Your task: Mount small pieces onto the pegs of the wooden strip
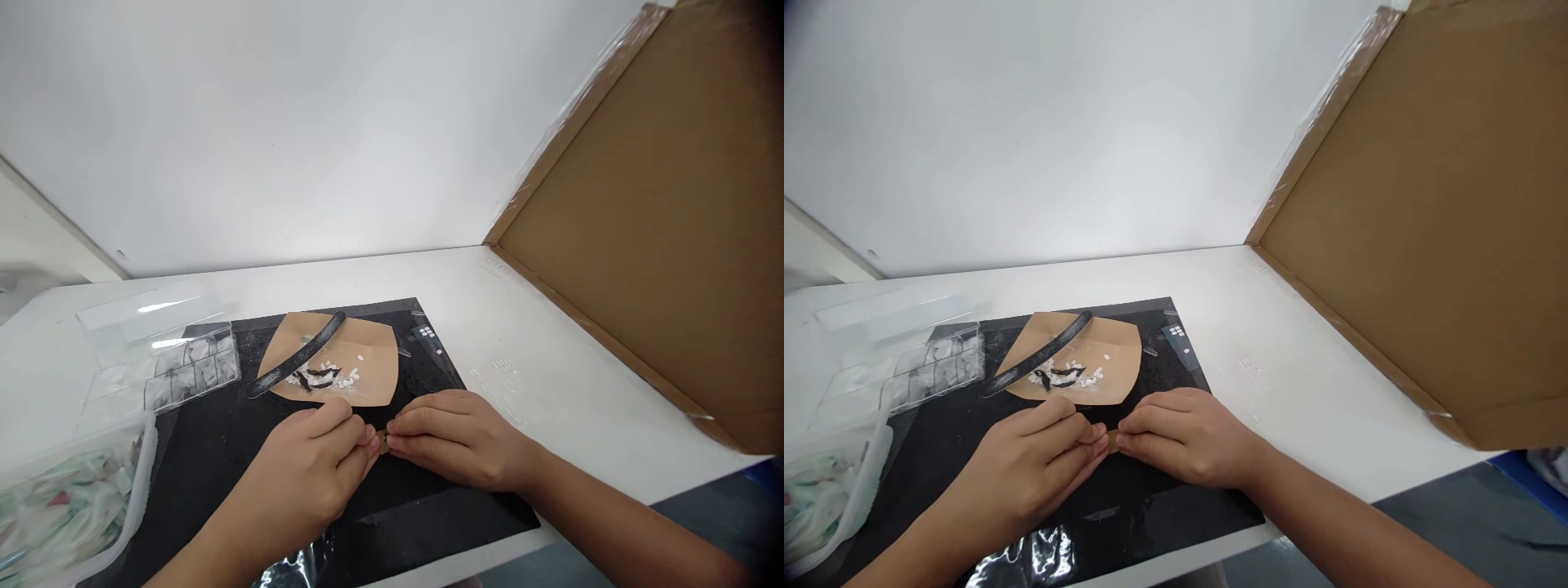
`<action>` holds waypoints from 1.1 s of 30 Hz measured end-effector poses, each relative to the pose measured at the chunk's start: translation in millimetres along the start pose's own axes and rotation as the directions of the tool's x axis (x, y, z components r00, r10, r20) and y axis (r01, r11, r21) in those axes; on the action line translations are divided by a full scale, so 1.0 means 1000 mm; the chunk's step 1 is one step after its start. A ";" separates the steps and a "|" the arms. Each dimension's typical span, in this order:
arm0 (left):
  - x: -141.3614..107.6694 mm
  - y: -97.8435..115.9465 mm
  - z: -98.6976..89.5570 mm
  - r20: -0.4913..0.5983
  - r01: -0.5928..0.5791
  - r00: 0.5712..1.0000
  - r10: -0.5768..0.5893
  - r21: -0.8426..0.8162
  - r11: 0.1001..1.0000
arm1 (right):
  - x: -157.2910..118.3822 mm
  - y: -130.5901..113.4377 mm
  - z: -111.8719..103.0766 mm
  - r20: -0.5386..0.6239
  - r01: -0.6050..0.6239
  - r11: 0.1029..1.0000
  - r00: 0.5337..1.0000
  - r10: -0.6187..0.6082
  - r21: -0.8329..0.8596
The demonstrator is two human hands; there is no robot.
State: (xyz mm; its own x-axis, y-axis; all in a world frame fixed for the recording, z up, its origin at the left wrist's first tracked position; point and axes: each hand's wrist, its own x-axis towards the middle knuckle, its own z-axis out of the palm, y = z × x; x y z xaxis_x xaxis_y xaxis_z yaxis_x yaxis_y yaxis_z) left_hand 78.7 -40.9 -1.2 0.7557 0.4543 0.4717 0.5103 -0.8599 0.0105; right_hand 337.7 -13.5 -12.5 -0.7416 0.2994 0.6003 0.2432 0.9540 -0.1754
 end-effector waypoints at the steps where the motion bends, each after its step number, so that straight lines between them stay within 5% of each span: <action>1: 0.000 0.000 0.000 0.003 -0.002 1.000 0.002 0.003 1.000 | -0.001 0.000 0.002 -0.013 0.003 1.000 1.000 -0.003 -0.004; 19: -0.002 0.004 0.000 0.096 -0.034 0.995 0.025 0.095 0.995 | 0.009 -0.005 0.007 0.066 -0.047 0.991 0.996 0.055 -0.121; 33: -0.004 0.004 0.004 0.044 0.038 0.998 -0.040 0.037 0.999 | 0.005 -0.003 0.011 0.030 -0.031 0.993 0.999 0.034 -0.113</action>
State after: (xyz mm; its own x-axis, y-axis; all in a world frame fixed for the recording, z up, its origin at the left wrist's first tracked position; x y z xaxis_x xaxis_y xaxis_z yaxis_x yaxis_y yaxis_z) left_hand 79.4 -44.8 -6.5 0.7524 0.4978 0.4313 0.5533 -0.8330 -0.0038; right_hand 327.0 -14.6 -17.5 -0.7515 0.3322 0.5700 0.3346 0.9365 -0.1047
